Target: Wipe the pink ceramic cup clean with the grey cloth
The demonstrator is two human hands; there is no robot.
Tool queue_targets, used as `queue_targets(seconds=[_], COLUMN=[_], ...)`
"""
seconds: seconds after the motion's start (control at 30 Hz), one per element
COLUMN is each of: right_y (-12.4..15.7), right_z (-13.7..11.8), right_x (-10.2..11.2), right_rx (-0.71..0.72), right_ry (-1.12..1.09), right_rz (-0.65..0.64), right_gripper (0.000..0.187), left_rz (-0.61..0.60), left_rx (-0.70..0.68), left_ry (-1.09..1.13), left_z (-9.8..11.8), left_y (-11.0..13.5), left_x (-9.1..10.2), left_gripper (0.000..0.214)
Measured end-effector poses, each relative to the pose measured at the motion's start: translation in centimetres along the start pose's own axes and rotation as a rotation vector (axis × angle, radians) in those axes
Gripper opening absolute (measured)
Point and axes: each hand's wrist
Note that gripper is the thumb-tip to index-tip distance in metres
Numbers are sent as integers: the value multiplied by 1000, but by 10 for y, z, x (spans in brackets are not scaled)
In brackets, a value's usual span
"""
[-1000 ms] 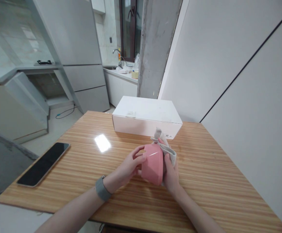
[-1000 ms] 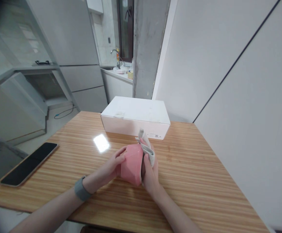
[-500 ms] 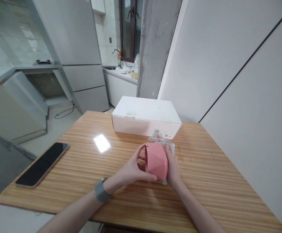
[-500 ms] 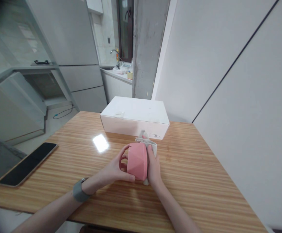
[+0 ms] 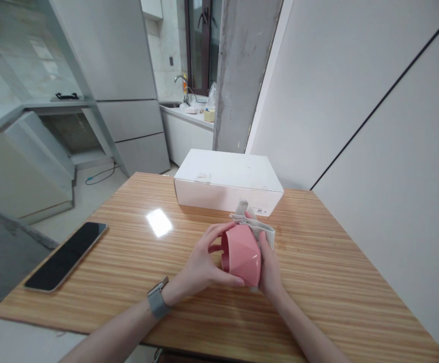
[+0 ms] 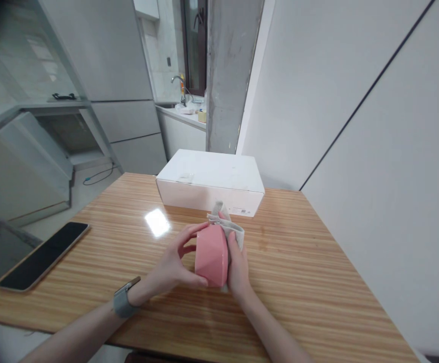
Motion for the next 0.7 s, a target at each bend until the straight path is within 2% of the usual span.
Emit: queue_targets(seconds=[0.13, 0.2, 0.3, 0.43, 0.57, 0.7], right_y=[4, 6, 7, 6, 1, -8], right_z=[2, 2, 3, 3, -3, -14], right_x=[1, 1, 1, 3, 1, -1], right_rx=[72, 99, 118, 94, -14, -47], right_ry=[6, 10, 16, 1, -140, -267], right_rz=[-56, -89, -99, -72, -58, 39], right_gripper=[44, 44, 46, 46, 52, 54], left_rz=[-25, -7, 40, 94, 98, 115], left_rx=[226, 291, 310, 398, 427, 438], left_ry=[236, 316, 380, 451, 496, 540], left_z=[-12, -16, -17, -14, -14, -13], left_y=[-3, -3, -3, -1, -1, -3], left_x=[1, 1, 0, -1, 0, 2], left_gripper=[96, 86, 73, 65, 51, 47])
Point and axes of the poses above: each hand's wrist, its own y-axis away from the middle knuckle, its own x-axis out of the back of the hand, z = x × y, and after that the axes turned 1 degree about -z, right-handed
